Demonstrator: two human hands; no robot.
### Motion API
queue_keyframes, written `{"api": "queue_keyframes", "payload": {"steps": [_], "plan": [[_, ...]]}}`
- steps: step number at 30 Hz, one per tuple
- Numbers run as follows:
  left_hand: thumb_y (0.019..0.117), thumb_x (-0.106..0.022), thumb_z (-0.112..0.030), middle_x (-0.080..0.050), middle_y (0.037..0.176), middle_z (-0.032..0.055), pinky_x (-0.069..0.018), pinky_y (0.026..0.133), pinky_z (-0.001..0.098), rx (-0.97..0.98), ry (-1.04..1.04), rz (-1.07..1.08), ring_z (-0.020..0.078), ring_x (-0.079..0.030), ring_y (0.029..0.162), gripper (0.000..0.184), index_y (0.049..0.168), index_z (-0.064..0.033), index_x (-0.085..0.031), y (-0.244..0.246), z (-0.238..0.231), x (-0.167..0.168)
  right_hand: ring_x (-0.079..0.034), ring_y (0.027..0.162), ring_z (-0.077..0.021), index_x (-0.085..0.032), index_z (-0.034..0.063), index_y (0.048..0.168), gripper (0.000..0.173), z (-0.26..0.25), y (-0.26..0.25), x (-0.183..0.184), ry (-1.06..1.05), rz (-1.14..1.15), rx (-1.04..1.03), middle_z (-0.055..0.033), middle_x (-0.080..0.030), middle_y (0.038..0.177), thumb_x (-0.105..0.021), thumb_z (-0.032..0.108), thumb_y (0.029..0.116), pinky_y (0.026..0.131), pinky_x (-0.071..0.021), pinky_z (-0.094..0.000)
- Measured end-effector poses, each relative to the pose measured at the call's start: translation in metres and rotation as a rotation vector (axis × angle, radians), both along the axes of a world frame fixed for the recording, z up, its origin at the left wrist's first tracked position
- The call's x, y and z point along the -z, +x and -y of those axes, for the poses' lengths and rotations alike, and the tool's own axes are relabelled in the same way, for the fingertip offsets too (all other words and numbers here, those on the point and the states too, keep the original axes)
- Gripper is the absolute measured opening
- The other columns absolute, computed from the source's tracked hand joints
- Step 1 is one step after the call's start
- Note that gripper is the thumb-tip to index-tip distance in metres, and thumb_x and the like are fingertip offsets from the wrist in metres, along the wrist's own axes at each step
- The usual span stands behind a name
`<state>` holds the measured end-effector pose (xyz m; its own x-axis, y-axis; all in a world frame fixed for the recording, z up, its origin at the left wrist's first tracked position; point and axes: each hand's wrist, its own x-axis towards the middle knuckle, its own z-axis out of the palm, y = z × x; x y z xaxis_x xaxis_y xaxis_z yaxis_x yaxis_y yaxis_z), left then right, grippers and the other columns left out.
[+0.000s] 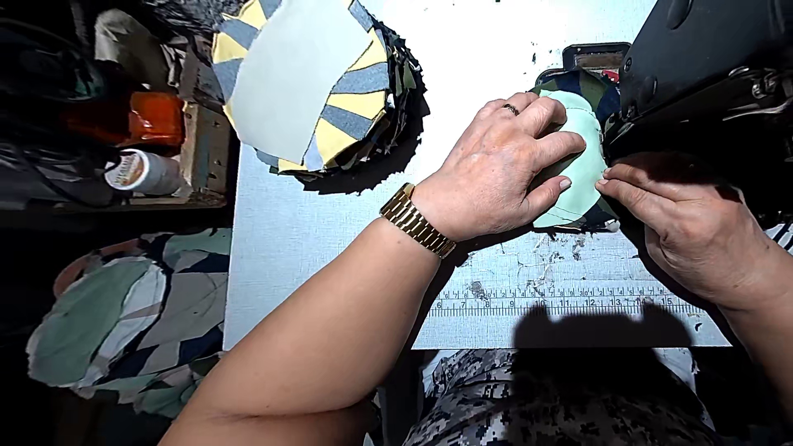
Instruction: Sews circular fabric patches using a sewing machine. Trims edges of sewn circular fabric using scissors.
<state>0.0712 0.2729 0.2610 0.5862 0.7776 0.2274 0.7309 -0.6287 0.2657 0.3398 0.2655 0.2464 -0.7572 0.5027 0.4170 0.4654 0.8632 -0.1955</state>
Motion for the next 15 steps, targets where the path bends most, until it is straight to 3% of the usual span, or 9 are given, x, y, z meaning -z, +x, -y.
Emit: {"api": "queue_keyframes", "payload": {"steps": [9, 15], "plan": [[0.0979, -0.051, -0.049, -0.062, 0.121, 0.0137, -0.0383, 0.103, 0.0551, -0.019, 0.046, -0.035, 0.0349, -0.054, 0.12, 0.047, 0.131, -0.0203, -0.069, -0.0004, 0.0029, -0.0012, -0.06, 0.128, -0.0332, -0.071, -0.0005, 0.122, 0.032, -0.0046, 0.0052, 0.0005, 0.062, 0.002, 0.084, -0.0187, -0.067, 0.129, -0.048, -0.004, 0.1007, 0.111, -0.045, -0.045], [0.0974, -0.05, -0.053, -0.061, 0.118, 0.0152, -0.0373, 0.1, 0.0564, -0.041, 0.07, -0.047, 0.0365, -0.056, 0.115, 0.051, 0.131, -0.0193, -0.068, 0.0018, 0.0027, 0.0004, -0.065, 0.123, -0.0311, -0.071, -0.0012, 0.124, 0.034, 0.0002, 0.0015, 0.0045, 0.066, -0.075, -0.056, -0.0205, -0.069, 0.127, -0.049, -0.006, 0.0977, 0.107, -0.0502, -0.0412]]}}
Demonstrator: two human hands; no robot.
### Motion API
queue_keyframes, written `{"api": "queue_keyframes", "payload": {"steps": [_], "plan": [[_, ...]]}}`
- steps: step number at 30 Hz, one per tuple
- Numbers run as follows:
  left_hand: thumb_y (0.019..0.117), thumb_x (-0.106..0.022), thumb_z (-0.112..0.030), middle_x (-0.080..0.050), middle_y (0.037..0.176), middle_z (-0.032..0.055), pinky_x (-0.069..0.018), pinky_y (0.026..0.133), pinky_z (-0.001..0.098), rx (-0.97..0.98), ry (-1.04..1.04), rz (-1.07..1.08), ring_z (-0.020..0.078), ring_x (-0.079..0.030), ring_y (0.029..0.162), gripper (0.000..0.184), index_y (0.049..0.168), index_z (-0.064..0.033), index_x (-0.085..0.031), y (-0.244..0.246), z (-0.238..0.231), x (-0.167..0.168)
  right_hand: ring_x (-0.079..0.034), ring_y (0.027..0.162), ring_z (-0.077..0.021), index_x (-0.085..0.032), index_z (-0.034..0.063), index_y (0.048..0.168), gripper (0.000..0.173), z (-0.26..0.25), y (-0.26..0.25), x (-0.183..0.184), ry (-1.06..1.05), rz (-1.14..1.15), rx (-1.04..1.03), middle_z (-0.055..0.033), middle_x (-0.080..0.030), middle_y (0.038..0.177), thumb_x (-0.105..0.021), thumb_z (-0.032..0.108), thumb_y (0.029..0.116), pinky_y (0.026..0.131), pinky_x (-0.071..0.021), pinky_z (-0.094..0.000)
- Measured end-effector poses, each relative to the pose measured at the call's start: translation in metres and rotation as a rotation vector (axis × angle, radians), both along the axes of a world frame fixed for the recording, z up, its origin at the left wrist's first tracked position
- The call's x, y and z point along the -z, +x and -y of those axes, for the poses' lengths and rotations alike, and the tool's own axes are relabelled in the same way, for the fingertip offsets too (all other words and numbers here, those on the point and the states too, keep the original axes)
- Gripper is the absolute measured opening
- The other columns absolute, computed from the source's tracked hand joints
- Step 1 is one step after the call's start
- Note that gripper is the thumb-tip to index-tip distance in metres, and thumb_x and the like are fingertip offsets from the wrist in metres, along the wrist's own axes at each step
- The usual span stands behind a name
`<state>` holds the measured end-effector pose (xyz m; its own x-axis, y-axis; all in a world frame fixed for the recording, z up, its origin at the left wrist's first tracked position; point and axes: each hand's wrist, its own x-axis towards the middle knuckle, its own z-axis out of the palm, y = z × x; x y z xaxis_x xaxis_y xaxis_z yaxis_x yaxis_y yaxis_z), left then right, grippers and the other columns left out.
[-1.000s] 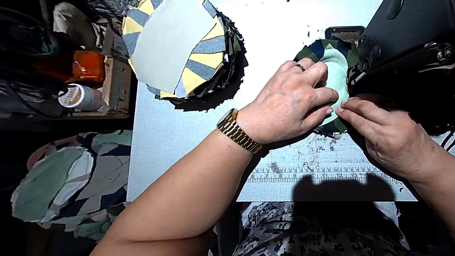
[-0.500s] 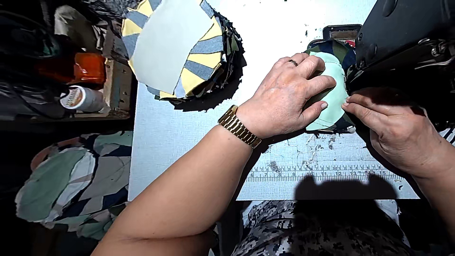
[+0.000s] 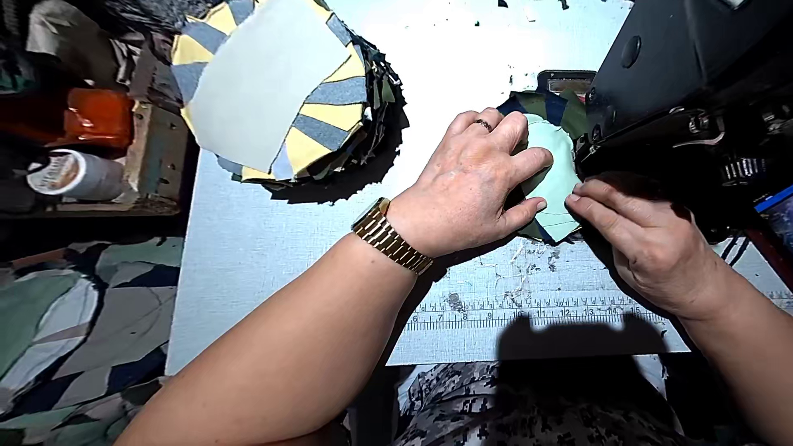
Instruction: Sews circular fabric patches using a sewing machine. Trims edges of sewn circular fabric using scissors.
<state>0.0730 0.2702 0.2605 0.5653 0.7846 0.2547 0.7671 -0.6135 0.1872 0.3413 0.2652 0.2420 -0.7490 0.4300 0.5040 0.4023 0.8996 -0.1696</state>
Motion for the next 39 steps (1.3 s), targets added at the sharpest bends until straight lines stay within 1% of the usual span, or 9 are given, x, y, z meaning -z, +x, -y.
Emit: {"api": "queue_keyframes", "payload": {"steps": [7, 13, 18, 20, 23, 25, 30, 34, 39], "plan": [[0.0968, -0.052, -0.053, -0.06, 0.11, 0.0126, -0.0375, 0.099, 0.0526, 0.007, -0.01, -0.02, 0.0328, -0.056, 0.108, 0.048, 0.125, -0.019, -0.071, -0.002, 0.002, -0.004, -0.066, 0.119, -0.0316, -0.074, -0.0009, 0.117, 0.031, 0.0, 0.0, -0.001, -0.063, 0.047, 0.012, -0.0199, -0.071, 0.122, -0.05, -0.006, 0.0978, 0.106, -0.0499, -0.0432], [0.1006, -0.049, -0.045, -0.059, 0.101, 0.0104, -0.037, 0.098, 0.052, 0.031, -0.012, -0.031, 0.03, -0.058, 0.101, 0.041, 0.121, -0.0187, -0.073, -0.003, 0.006, -0.009, -0.067, 0.115, -0.0324, -0.076, -0.0015, 0.11, 0.029, -0.003, 0.003, -0.005, -0.073, -0.013, 0.022, -0.0198, -0.072, 0.113, -0.05, -0.007, 0.0976, 0.102, -0.0513, -0.0446], [0.1034, -0.047, -0.036, -0.06, 0.098, 0.0099, -0.0374, 0.097, 0.0512, 0.053, 0.003, 0.002, 0.0294, -0.058, 0.1, 0.036, 0.119, -0.0199, -0.075, -0.007, 0.002, -0.006, -0.062, 0.125, -0.0344, -0.069, 0.0011, 0.129, 0.037, 0.002, -0.01, -0.003, -0.087, 0.03, -0.049, -0.0234, -0.063, 0.134, -0.049, -0.006, 0.0978, 0.104, -0.0516, -0.045], [0.1038, -0.047, -0.033, -0.062, 0.103, 0.011, -0.0361, 0.1, 0.0525, 0.065, 0.021, 0.042, 0.0307, -0.057, 0.107, 0.035, 0.119, -0.0202, -0.076, -0.009, 0.0, -0.003, -0.058, 0.13, -0.0368, -0.069, 0.0003, 0.129, 0.039, 0.002, -0.013, 0.0, -0.095, 0.072, -0.078, -0.0235, -0.063, 0.135, -0.049, -0.007, 0.0964, 0.111, -0.0469, -0.0467], [0.1036, -0.046, -0.027, -0.063, 0.133, 0.0141, -0.0317, 0.116, 0.0528, 0.092, -0.001, 0.109, 0.0313, -0.051, 0.134, 0.037, 0.126, -0.0188, -0.074, -0.013, -0.004, 0.001, -0.06, 0.128, -0.0377, -0.07, -0.0005, 0.126, 0.036, 0.003, -0.014, 0.001, -0.052, 0.096, -0.078, -0.0226, -0.066, 0.131, -0.05, -0.006, 0.0967, 0.109, -0.0471, -0.0469], [0.1032, -0.046, -0.023, -0.06, 0.14, 0.0135, -0.0325, 0.119, 0.0497, 0.102, -0.039, 0.133, 0.0297, -0.049, 0.139, 0.037, 0.13, -0.0163, -0.071, -0.014, -0.007, 0.003, -0.061, 0.128, -0.0377, -0.07, 0.0, 0.126, 0.036, 0.003, -0.013, 0.0, -0.03, 0.11, -0.065, -0.0217, -0.067, 0.131, -0.05, -0.005, 0.0972, 0.109, -0.0475, -0.0468], [0.1007, -0.046, -0.018, -0.063, 0.13, 0.0126, -0.0454, 0.103, 0.0455, 0.079, -0.077, 0.134, 0.0286, -0.056, 0.124, 0.037, 0.126, -0.017, -0.073, -0.014, -0.004, -0.003, -0.062, 0.126, -0.0359, -0.072, 0.0025, 0.124, 0.035, 0.003, -0.007, -0.003, -0.047, 0.12, -0.023, -0.0197, -0.068, 0.13, -0.05, -0.004, 0.0979, 0.108, -0.0483, -0.0479], [0.0999, -0.046, -0.02, -0.064, 0.111, 0.0106, -0.0437, 0.088, 0.044, 0.079, -0.058, 0.109, 0.0276, -0.057, 0.105, 0.036, 0.12, -0.0186, -0.076, -0.012, 0.0, -0.006, -0.065, 0.121, -0.0329, -0.075, 0.0057, 0.12, 0.034, 0.002, 0.002, -0.007, -0.069, 0.091, 0.055, -0.0179, -0.07, 0.125, -0.05, -0.003, 0.0982, 0.102, -0.0519, -0.0476], [0.0986, -0.047, -0.02, -0.061, 0.101, 0.0088, -0.0429, 0.085, 0.0425, 0.096, -0.063, 0.088, 0.0262, -0.057, 0.099, 0.035, 0.116, -0.0176, -0.077, -0.011, 0.003, -0.009, -0.062, 0.125, -0.0334, -0.077, 0.0053, 0.112, 0.031, 0.001, 0.003, -0.009, -0.068, 0.05, 0.067, -0.0171, -0.071, 0.121, -0.05, -0.002, 0.0988, 0.108, -0.0465, -0.0494]]}}
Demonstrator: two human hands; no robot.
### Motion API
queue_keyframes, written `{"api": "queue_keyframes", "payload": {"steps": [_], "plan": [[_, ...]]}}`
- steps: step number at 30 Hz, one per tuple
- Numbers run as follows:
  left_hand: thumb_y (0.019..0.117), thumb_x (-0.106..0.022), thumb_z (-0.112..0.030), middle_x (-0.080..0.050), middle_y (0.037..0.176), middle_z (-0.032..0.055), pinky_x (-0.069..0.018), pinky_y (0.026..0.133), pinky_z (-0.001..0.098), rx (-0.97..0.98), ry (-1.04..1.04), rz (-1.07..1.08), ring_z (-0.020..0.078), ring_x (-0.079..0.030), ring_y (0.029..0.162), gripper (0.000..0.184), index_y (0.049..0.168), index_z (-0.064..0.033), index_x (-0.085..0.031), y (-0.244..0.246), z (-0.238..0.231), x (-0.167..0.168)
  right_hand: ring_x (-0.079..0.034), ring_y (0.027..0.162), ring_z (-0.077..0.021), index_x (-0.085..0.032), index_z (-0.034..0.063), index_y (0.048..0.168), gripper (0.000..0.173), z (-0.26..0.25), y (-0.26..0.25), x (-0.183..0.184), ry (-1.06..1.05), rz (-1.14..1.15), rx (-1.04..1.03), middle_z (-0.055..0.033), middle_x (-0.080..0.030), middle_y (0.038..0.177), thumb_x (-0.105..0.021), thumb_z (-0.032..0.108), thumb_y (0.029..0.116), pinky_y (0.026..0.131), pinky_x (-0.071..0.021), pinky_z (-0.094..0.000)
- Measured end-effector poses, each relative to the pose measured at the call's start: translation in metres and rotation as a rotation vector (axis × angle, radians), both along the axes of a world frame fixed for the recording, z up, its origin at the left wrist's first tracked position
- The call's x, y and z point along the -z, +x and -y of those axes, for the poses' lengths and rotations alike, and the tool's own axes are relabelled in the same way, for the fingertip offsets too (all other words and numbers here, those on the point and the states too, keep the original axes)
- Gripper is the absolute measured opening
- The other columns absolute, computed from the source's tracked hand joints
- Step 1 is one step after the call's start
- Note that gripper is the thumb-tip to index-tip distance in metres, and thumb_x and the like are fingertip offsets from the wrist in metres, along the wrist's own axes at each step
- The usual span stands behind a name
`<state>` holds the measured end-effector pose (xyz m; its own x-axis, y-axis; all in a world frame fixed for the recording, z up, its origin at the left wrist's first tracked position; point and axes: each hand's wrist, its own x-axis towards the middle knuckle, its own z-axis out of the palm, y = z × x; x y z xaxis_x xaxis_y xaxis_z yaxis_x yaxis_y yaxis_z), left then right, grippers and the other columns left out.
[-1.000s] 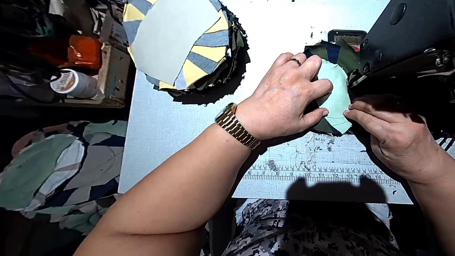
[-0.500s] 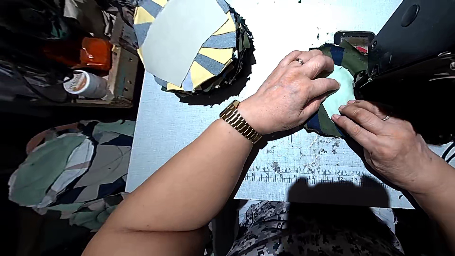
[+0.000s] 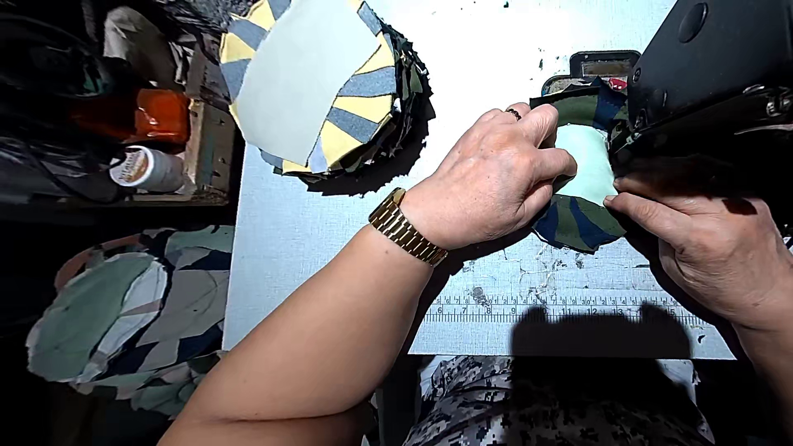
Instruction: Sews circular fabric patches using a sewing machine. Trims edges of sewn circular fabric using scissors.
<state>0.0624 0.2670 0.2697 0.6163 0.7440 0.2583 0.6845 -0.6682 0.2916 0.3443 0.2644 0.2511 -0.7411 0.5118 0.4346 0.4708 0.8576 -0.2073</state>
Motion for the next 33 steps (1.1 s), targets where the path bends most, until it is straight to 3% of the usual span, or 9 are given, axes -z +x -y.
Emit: {"api": "queue_keyframes", "payload": {"steps": [2, 6, 10, 21, 33], "plan": [[0.0988, -0.048, -0.021, -0.061, 0.101, 0.0085, -0.0428, 0.085, 0.0422, 0.006, -0.006, -0.002, 0.0259, -0.056, 0.099, 0.034, 0.116, -0.0179, -0.077, -0.001, -0.001, 0.0, -0.063, 0.123, -0.0349, -0.076, 0.0021, 0.111, 0.029, 0.002, -0.002, 0.002, 0.005, -0.046, -0.022, -0.0201, -0.07, 0.121, -0.05, -0.003, 0.0984, 0.106, -0.0487, -0.0496], [0.0983, -0.048, -0.021, -0.061, 0.101, 0.0083, -0.0427, 0.084, 0.0419, 0.003, -0.015, -0.004, 0.026, -0.056, 0.1, 0.034, 0.116, -0.0187, -0.077, -0.001, -0.001, 0.0, -0.063, 0.125, -0.0343, -0.068, 0.0008, 0.129, 0.037, 0.006, -0.011, 0.007, 0.01, -0.008, -0.103, -0.0223, -0.064, 0.134, -0.049, -0.004, 0.0977, 0.101, -0.0533, -0.0452], [0.0982, -0.048, -0.02, -0.06, 0.099, 0.008, -0.0427, 0.083, 0.0417, 0.009, -0.012, 0.007, 0.0251, -0.056, 0.097, 0.034, 0.116, -0.0184, -0.078, 0.0, 0.0, -0.001, -0.063, 0.123, -0.0354, -0.071, -0.0036, 0.121, 0.032, 0.003, -0.012, 0.009, 0.025, 0.024, -0.144, -0.0213, -0.068, 0.126, -0.05, -0.005, 0.0971, 0.107, -0.0485, -0.0452], [0.0993, -0.05, -0.025, -0.058, 0.091, 0.0069, -0.0424, 0.074, 0.0388, 0.045, 0.02, -0.022, 0.023, -0.055, 0.085, 0.034, 0.12, -0.0184, -0.077, 0.012, 0.014, -0.002, -0.068, 0.116, -0.03, -0.077, 0.0015, 0.112, 0.031, 0.001, 0.002, 0.003, 0.005, -0.027, 0.011, -0.0168, -0.073, 0.116, -0.05, -0.004, 0.0981, 0.102, -0.0522, -0.0429], [0.0996, -0.05, -0.025, -0.056, 0.09, 0.0054, -0.0409, 0.074, 0.0385, 0.054, 0.003, -0.032, 0.0217, -0.053, 0.083, 0.035, 0.122, -0.02, -0.077, 0.017, 0.019, -0.003, -0.064, 0.123, -0.0319, -0.075, -0.0013, 0.112, 0.028, -0.006, 0.003, 0.002, 0.027, -0.016, 0.043, -0.0183, -0.071, 0.122, -0.049, -0.005, 0.0998, 0.107, -0.0484, -0.0428]]}}
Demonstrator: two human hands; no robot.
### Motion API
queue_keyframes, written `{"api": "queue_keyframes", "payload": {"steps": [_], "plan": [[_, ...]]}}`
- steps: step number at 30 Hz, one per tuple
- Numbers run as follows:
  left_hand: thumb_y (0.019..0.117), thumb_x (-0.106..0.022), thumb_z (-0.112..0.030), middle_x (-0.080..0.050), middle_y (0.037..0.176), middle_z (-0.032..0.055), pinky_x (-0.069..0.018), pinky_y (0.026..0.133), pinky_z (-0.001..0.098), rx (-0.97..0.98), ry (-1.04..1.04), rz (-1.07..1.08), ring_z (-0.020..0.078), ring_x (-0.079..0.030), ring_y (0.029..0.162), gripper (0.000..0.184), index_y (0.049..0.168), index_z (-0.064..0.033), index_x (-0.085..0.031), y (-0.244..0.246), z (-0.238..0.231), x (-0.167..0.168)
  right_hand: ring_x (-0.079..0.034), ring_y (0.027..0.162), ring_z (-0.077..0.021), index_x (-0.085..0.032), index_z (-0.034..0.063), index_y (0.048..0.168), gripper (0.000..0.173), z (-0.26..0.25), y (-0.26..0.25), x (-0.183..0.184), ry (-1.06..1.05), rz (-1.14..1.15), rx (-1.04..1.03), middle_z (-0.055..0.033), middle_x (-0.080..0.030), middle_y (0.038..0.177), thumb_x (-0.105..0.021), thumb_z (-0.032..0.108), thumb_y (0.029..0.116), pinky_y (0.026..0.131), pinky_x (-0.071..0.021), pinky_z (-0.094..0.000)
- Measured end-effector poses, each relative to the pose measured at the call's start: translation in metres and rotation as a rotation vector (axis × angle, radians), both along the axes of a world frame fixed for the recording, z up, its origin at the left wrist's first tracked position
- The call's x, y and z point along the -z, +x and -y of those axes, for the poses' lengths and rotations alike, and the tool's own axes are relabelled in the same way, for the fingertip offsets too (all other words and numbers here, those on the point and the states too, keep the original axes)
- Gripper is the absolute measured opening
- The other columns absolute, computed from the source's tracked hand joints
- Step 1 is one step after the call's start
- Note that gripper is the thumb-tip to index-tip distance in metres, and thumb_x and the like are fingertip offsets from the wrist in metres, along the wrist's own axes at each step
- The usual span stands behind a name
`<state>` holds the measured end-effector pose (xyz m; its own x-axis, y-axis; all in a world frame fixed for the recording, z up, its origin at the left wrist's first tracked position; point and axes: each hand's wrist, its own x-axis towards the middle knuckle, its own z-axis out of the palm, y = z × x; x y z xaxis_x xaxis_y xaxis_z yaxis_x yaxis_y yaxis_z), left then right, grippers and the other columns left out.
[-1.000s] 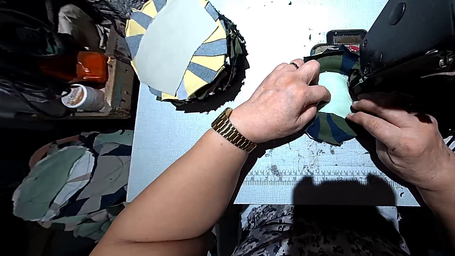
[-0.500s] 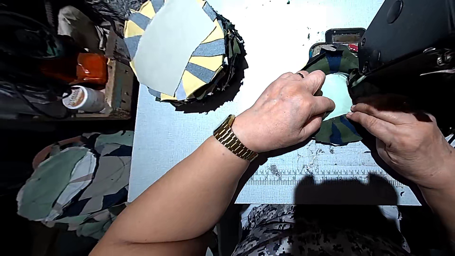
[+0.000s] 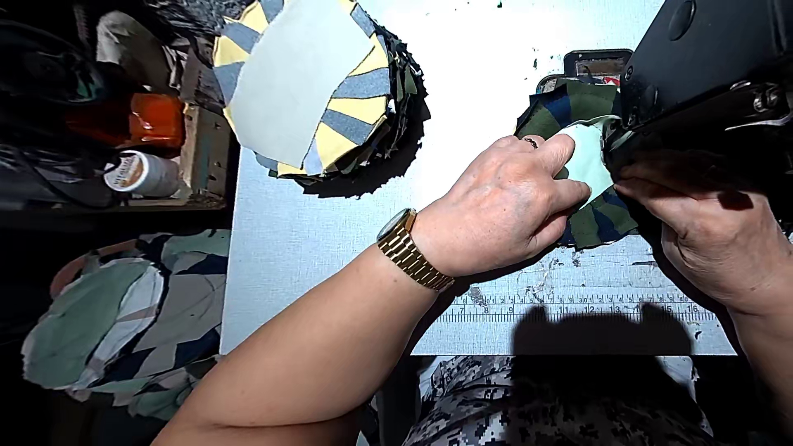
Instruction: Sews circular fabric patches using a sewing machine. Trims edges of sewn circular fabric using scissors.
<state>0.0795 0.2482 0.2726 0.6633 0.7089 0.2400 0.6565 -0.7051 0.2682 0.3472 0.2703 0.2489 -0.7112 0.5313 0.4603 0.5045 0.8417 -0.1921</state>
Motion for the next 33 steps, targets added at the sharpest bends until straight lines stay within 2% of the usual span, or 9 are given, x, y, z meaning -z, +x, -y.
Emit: {"api": "queue_keyframes", "payload": {"steps": [3, 8, 12, 15, 17, 18, 21, 29, 33], "plan": [[0.0985, -0.051, -0.025, -0.054, 0.09, 0.0061, -0.0401, 0.072, 0.0397, 0.007, -0.01, 0.0, 0.0229, -0.052, 0.082, 0.035, 0.121, -0.0184, -0.077, 0.002, 0.001, -0.001, -0.061, 0.128, -0.0326, -0.074, -0.0012, 0.115, 0.031, -0.001, 0.001, -0.001, 0.009, 0.004, 0.022, -0.0182, -0.069, 0.127, -0.047, -0.006, 0.0996, 0.112, -0.045, -0.0433], [0.0997, -0.051, -0.027, -0.054, 0.09, 0.0059, -0.04, 0.072, 0.0394, 0.012, 0.0, 0.014, 0.0224, -0.052, 0.082, 0.033, 0.117, -0.0186, -0.079, 0.006, 0.003, 0.001, -0.065, 0.123, -0.0319, -0.071, -0.002, 0.124, 0.033, 0.007, -0.006, 0.003, 0.045, -0.034, -0.045, -0.0208, -0.068, 0.128, -0.048, -0.004, 0.1006, 0.106, -0.0509, -0.0434], [0.0992, -0.051, -0.025, -0.059, 0.091, 0.0034, -0.0424, 0.075, 0.0372, 0.043, -0.038, 0.073, 0.0184, -0.055, 0.084, 0.032, 0.114, -0.0193, -0.079, -0.003, -0.002, 0.001, -0.062, 0.126, -0.0333, -0.068, -0.0033, 0.128, 0.036, 0.007, -0.012, 0.01, 0.006, 0.016, -0.111, -0.0221, -0.066, 0.132, -0.047, -0.006, 0.0985, 0.11, -0.0475, -0.0425], [0.0964, -0.051, -0.022, -0.068, 0.113, 0.0093, -0.0457, 0.089, 0.0428, 0.016, -0.019, 0.184, 0.0225, -0.06, 0.108, 0.034, 0.115, -0.0166, -0.079, -0.015, -0.012, 0.003, -0.062, 0.126, -0.0335, -0.068, -0.003, 0.128, 0.036, 0.008, -0.013, 0.01, -0.01, 0.029, -0.098, -0.0224, -0.065, 0.132, -0.048, -0.007, 0.0986, 0.109, -0.0481, -0.0424], [0.0987, -0.051, -0.025, -0.063, 0.132, 0.0133, -0.0445, 0.104, 0.0479, -0.029, -0.017, 0.16, 0.0268, -0.055, 0.128, 0.035, 0.123, -0.0166, -0.075, -0.019, -0.018, 0.006, -0.062, 0.125, -0.0339, -0.069, -0.003, 0.127, 0.036, 0.008, -0.013, 0.009, -0.009, 0.035, -0.095, -0.0223, -0.066, 0.132, -0.047, -0.007, 0.0979, 0.108, -0.0483, -0.043], [0.1, -0.05, -0.026, -0.061, 0.135, 0.0134, -0.0448, 0.105, 0.0472, -0.043, -0.024, 0.136, 0.0265, -0.055, 0.13, 0.035, 0.125, -0.0165, -0.073, -0.02, -0.02, 0.009, -0.062, 0.126, -0.0339, -0.069, -0.003, 0.126, 0.036, 0.008, -0.012, 0.009, -0.002, 0.038, -0.093, -0.022, -0.066, 0.131, -0.047, -0.007, 0.0977, 0.109, -0.0481, -0.043], [0.0996, -0.053, -0.026, -0.063, 0.129, 0.0132, -0.0478, 0.101, 0.0436, -0.041, -0.03, 0.083, 0.0268, -0.058, 0.123, 0.035, 0.126, -0.0148, -0.072, -0.017, -0.02, 0.011, -0.063, 0.126, -0.0335, -0.069, -0.0027, 0.126, 0.035, 0.008, -0.01, 0.008, 0.009, 0.047, -0.077, -0.0213, -0.067, 0.131, -0.05, -0.005, 0.0978, 0.109, -0.0477, -0.043], [0.0977, -0.055, -0.029, -0.064, 0.104, 0.0084, -0.0458, 0.085, 0.0419, -0.056, 0.024, 0.019, 0.0268, -0.058, 0.102, 0.032, 0.12, -0.0177, -0.075, -0.011, -0.016, 0.006, -0.062, 0.126, -0.0331, -0.073, -0.0024, 0.119, 0.03, 0.002, -0.001, 0.005, 0.03, -0.042, -0.038, -0.0203, -0.069, 0.127, -0.049, -0.004, 0.1004, 0.11, -0.0473, -0.0435], [0.0981, -0.055, -0.029, -0.063, 0.103, 0.0081, -0.0458, 0.085, 0.0409, -0.059, 0.018, 0.029, 0.0266, -0.057, 0.101, 0.032, 0.12, -0.0179, -0.075, -0.011, -0.016, 0.005, -0.059, 0.13, -0.0327, -0.067, 0.0008, 0.131, 0.037, 0.009, -0.011, 0.007, 0.003, -0.005, -0.113, -0.0215, -0.062, 0.138, -0.05, -0.003, 0.099, 0.11, -0.0474, -0.0448]]}}
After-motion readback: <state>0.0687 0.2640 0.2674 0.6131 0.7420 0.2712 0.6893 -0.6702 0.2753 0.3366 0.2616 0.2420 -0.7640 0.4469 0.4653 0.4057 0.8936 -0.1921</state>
